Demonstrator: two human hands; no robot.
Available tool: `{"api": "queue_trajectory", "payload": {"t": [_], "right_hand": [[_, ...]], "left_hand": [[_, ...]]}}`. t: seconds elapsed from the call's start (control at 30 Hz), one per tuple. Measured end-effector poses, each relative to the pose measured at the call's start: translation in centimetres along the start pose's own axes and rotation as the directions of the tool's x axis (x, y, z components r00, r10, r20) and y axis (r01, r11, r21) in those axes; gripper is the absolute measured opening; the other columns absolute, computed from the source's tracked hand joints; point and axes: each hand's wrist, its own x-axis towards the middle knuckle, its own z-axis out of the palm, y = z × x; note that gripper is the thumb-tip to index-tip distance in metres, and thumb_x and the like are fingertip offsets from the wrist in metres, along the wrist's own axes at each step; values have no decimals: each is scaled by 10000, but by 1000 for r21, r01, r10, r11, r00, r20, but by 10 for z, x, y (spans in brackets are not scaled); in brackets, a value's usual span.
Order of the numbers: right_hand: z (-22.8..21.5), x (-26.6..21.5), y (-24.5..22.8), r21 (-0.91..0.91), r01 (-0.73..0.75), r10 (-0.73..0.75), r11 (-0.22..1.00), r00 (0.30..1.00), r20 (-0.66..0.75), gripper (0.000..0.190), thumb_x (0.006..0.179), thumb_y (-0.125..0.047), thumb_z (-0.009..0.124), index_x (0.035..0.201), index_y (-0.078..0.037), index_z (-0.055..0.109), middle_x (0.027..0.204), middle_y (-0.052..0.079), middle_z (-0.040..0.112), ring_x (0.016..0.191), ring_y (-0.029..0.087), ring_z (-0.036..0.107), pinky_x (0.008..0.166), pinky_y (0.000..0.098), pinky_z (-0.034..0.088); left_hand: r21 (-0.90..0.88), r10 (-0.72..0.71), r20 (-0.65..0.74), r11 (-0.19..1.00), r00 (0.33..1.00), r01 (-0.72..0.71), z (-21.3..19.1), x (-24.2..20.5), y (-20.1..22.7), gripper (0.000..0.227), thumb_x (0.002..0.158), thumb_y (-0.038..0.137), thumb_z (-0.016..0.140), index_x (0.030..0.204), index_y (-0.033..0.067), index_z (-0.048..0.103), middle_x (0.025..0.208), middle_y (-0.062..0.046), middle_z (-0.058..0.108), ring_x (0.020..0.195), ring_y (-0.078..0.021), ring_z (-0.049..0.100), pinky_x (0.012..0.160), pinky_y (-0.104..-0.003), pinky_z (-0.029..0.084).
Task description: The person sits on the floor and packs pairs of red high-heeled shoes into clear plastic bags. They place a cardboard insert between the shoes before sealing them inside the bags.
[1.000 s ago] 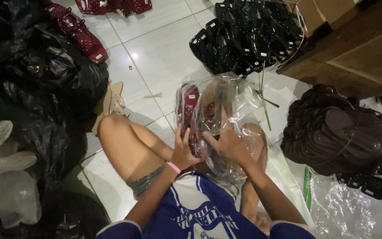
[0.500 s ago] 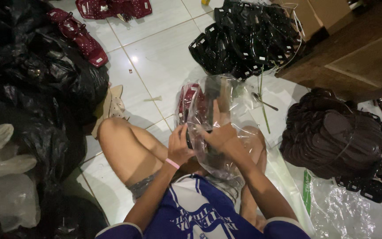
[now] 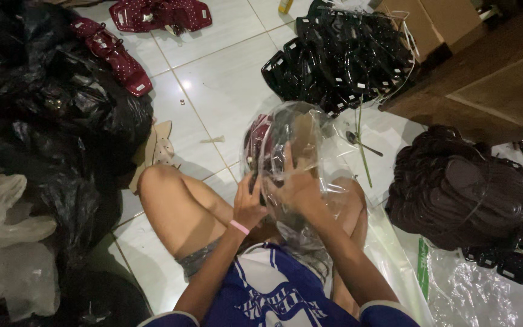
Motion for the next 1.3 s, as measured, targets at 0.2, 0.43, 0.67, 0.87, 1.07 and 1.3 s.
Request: {"api": "queue_trajectory", "payload": {"t": [0.2, 0.43, 0.67, 0.87, 1.07, 1.3], "right_hand": [[4, -7, -7, 95, -206, 166, 974, 933, 320, 1180, 810, -681, 659, 1637, -169, -8, 1449, 407, 377, 1270, 565, 471, 1024, 542, 466], [23, 15, -19, 168, -186, 177, 968, 982, 71, 1063, 894, -710, 553, 1645, -100, 111, 1305, 343, 535, 1133, 502, 616, 927, 553, 551], [51, 5, -15, 114, -69, 94, 991, 967, -238, 773, 1000, -504, 545, 1598, -81, 301, 1340, 371, 519, 1095, 485, 598, 887, 540, 518], [43, -39, 46, 631, 80, -26, 772, 995, -95, 502, 1067, -301, 543, 1487, -29, 513, 1304, 293, 644, 1195, 421, 628, 1003, 493, 503], [90, -85, 172, 721, -288, 437, 631, 899, -23, 449, 1064, -232, 592, 1464, -29, 578, 1285, 274, 648, 1163, 409, 612, 965, 483, 490], [198, -23, 216, 825, -458, 492, 330, 830, 264, 439, 1036, -220, 621, 1424, -17, 589, 1238, 238, 660, 1097, 364, 629, 917, 450, 510]], "left_hand": [[-74, -182, 66, 980, 981, 187, 4, -6, 2, 697, 887, 115, 793, 1528, 45, 528, 1488, -259, 507, 1336, -424, 539, 990, -440, 523], [-91, 267, -63, 958, 962, -272, -1, 18, -7, 929, 559, 361, 907, 1340, 48, 513, 1384, -216, 428, 1287, -466, 434, 1117, -560, 370], [-622, -259, -9, 758, 966, 197, 38, 1, -9, 975, 884, 252, 769, 1633, -27, 211, 1617, -256, 327, 1495, -385, 379, 1245, -462, 338], [-776, -542, 481, 102, 689, 622, 6, 30, 24, 993, 716, 287, 840, 1530, 78, 312, 1279, -167, 575, 1085, -370, 598, 951, -603, 476], [-25, 319, -80, 947, 945, -321, -18, 35, 28, 920, 698, 497, 849, 1419, 135, 407, 1349, -234, 529, 1308, -459, 442, 1149, -615, 368], [-189, 297, -145, 928, 944, -321, -1, 23, 8, 947, 835, 569, 873, 1516, 109, 402, 1522, -381, 261, 1509, -519, 295, 1293, -513, 358]]}}
